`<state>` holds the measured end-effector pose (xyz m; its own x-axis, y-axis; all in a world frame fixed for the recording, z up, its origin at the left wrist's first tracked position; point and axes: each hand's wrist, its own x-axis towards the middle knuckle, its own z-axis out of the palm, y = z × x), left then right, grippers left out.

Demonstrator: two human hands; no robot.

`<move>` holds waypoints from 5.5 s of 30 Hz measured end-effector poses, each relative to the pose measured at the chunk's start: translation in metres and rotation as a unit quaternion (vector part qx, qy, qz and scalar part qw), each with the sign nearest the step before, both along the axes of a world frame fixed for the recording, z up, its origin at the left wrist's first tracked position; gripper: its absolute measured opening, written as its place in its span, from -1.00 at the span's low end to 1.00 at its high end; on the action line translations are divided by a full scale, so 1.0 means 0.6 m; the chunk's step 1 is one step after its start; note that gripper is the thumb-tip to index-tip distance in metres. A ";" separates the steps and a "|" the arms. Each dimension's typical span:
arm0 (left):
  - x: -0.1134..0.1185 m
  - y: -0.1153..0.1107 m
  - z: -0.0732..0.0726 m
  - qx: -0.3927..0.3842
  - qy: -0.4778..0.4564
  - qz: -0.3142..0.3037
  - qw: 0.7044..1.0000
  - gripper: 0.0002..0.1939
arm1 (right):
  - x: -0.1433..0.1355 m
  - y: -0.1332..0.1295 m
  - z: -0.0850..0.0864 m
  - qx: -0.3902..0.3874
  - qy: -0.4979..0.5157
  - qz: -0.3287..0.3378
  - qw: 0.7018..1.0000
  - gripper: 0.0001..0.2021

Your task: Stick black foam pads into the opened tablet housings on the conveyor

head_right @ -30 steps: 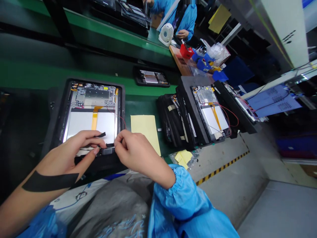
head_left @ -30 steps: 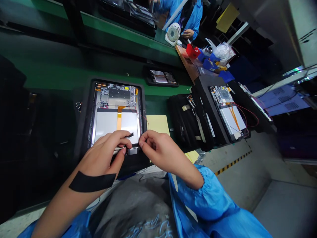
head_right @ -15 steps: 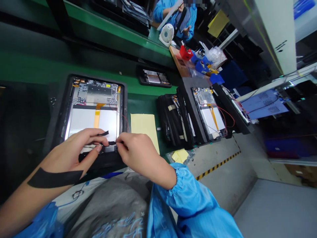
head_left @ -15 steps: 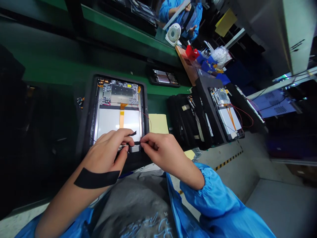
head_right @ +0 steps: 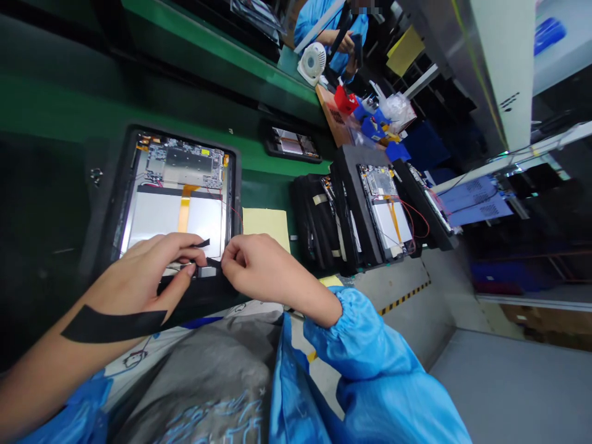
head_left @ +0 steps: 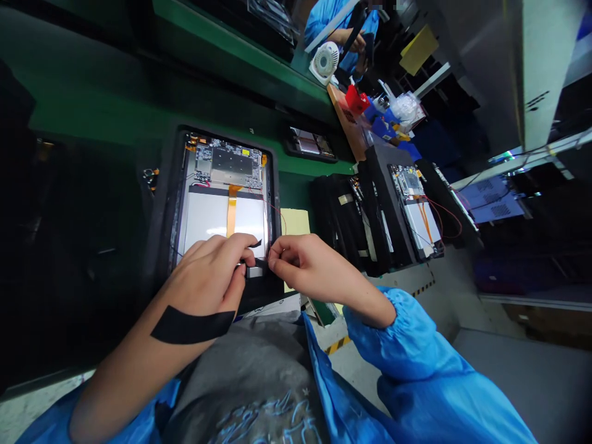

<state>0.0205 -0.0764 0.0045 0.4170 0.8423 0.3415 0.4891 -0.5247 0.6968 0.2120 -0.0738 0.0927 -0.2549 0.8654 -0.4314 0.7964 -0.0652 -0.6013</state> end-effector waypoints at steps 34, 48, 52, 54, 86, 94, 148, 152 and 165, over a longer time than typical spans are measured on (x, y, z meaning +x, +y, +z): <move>-0.015 -0.027 0.008 0.174 0.035 -0.063 0.982 -0.52 | -0.013 -0.028 -0.026 0.103 -0.080 -0.010 0.991 -0.91; -0.045 -0.021 -0.018 0.131 0.111 -0.046 0.984 -0.49 | 0.005 -0.080 -0.080 0.276 -0.059 0.040 0.958 -0.75; -0.053 -0.029 -0.014 0.103 0.088 -0.057 0.989 -0.53 | 0.016 -0.109 -0.086 0.316 -0.154 0.111 0.929 -0.57; -0.055 -0.030 -0.013 0.101 0.091 -0.055 0.989 -0.55 | 0.021 -0.113 -0.080 0.317 -0.184 0.137 0.920 -0.53; -0.039 -0.040 0.048 -0.074 -0.027 -0.015 0.997 -0.73 | 0.072 -0.061 -0.065 0.351 0.232 -0.024 0.907 -0.73; 0.000 -0.038 0.070 -0.185 -0.093 -0.005 0.978 -0.80 | 0.048 -0.025 -0.028 0.141 0.344 -0.027 0.928 -0.84; 0.068 0.219 -0.008 0.121 0.029 -0.094 0.988 -0.93 | 0.085 0.113 -0.015 0.200 0.081 0.230 0.949 -0.93; 0.072 0.225 -0.016 0.132 0.014 -0.074 0.988 -0.90 | 0.074 0.136 -0.010 0.203 0.020 0.281 0.938 -0.90; 0.095 0.258 -0.040 0.106 0.025 -0.036 0.993 -0.90 | 0.046 0.145 0.008 0.211 -0.133 0.303 0.920 -0.87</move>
